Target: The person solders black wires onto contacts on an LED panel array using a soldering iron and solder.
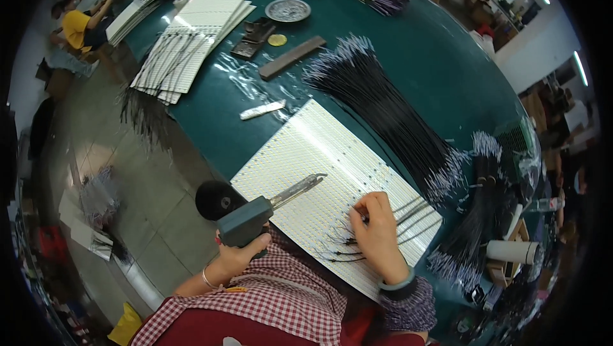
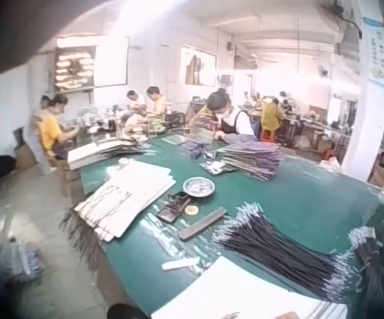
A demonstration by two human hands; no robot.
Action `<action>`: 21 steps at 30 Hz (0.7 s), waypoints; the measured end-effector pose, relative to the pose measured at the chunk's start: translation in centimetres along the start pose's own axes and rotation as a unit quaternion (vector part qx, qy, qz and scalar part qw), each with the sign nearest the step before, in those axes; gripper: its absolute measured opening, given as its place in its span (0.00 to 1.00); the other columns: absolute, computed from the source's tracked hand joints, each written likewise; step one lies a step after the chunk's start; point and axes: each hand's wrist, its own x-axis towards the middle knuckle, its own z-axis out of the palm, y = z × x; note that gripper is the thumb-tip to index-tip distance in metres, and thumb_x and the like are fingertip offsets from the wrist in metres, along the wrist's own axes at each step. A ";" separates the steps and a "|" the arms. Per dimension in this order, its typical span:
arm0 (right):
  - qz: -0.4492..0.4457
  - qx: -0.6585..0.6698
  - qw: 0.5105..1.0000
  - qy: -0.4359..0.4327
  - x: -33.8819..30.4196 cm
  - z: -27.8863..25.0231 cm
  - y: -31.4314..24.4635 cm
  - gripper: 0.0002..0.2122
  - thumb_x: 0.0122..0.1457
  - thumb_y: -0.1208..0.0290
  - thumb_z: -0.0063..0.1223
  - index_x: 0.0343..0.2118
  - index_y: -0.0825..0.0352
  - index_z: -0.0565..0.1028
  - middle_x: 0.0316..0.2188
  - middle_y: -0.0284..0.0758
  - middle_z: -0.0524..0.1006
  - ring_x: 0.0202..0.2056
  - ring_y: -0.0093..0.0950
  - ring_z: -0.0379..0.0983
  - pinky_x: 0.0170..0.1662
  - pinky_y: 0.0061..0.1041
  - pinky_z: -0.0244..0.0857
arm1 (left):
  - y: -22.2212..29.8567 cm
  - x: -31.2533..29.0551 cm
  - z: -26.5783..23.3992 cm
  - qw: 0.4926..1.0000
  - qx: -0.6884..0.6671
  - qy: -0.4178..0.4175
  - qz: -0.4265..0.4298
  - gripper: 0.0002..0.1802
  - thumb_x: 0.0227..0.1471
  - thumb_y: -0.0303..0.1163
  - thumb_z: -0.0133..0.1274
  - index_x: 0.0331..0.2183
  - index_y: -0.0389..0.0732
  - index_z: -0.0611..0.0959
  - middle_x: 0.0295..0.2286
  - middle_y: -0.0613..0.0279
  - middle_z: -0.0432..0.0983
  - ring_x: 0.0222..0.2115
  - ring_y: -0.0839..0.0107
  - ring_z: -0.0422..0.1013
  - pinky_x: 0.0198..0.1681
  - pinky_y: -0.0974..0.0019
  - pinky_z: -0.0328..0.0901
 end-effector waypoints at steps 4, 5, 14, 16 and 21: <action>-0.085 -0.093 0.990 -0.056 4.0 -3.3 -1.4 0.07 0.49 0.83 0.55 0.31 0.71 0.72 0.28 0.40 0.71 0.27 0.32 0.68 0.32 0.29 0.65 | -0.7 -0.5 -1.4 0.996 0.061 0.010 -0.069 0.17 0.45 0.34 0.66 0.37 0.39 0.81 0.32 0.70 0.78 0.30 0.82 0.73 0.36 0.73 0.64; -0.066 -0.088 0.993 -0.043 5.7 -4.0 -1.6 0.06 0.49 0.83 0.54 0.32 0.71 0.72 0.27 0.39 0.71 0.27 0.31 0.68 0.32 0.27 0.64 | -1.0 -0.4 -1.0 0.991 0.070 0.022 -0.107 0.16 0.44 0.35 0.67 0.35 0.39 0.81 0.30 0.69 0.77 0.30 0.80 0.72 0.39 0.73 0.63; -0.149 -0.161 0.975 -0.045 19.4 5.0 6.6 0.07 0.48 0.81 0.57 0.31 0.73 0.75 0.28 0.43 0.74 0.29 0.37 0.73 0.34 0.31 0.66 | -0.9 -0.3 -1.9 0.992 -0.036 0.047 0.113 0.19 0.47 0.33 0.63 0.41 0.36 0.80 0.34 0.64 0.78 0.36 0.79 0.70 0.42 0.73 0.63; -0.121 -0.164 0.978 -0.045 20.6 5.7 7.1 0.06 0.47 0.81 0.59 0.28 0.73 0.75 0.27 0.43 0.74 0.28 0.37 0.72 0.33 0.31 0.66 | -0.8 -0.4 -2.2 0.993 -0.049 0.078 0.078 0.17 0.48 0.34 0.63 0.39 0.37 0.81 0.35 0.65 0.78 0.38 0.78 0.70 0.45 0.72 0.62; -0.042 -0.158 0.986 -0.036 21.3 5.8 5.9 0.08 0.44 0.82 0.62 0.27 0.72 0.73 0.21 0.39 0.73 0.23 0.36 0.71 0.30 0.33 0.65 | 0.6 -0.1 -2.2 0.988 -0.076 0.101 0.094 0.17 0.48 0.34 0.62 0.40 0.36 0.80 0.36 0.65 0.78 0.38 0.78 0.70 0.45 0.73 0.62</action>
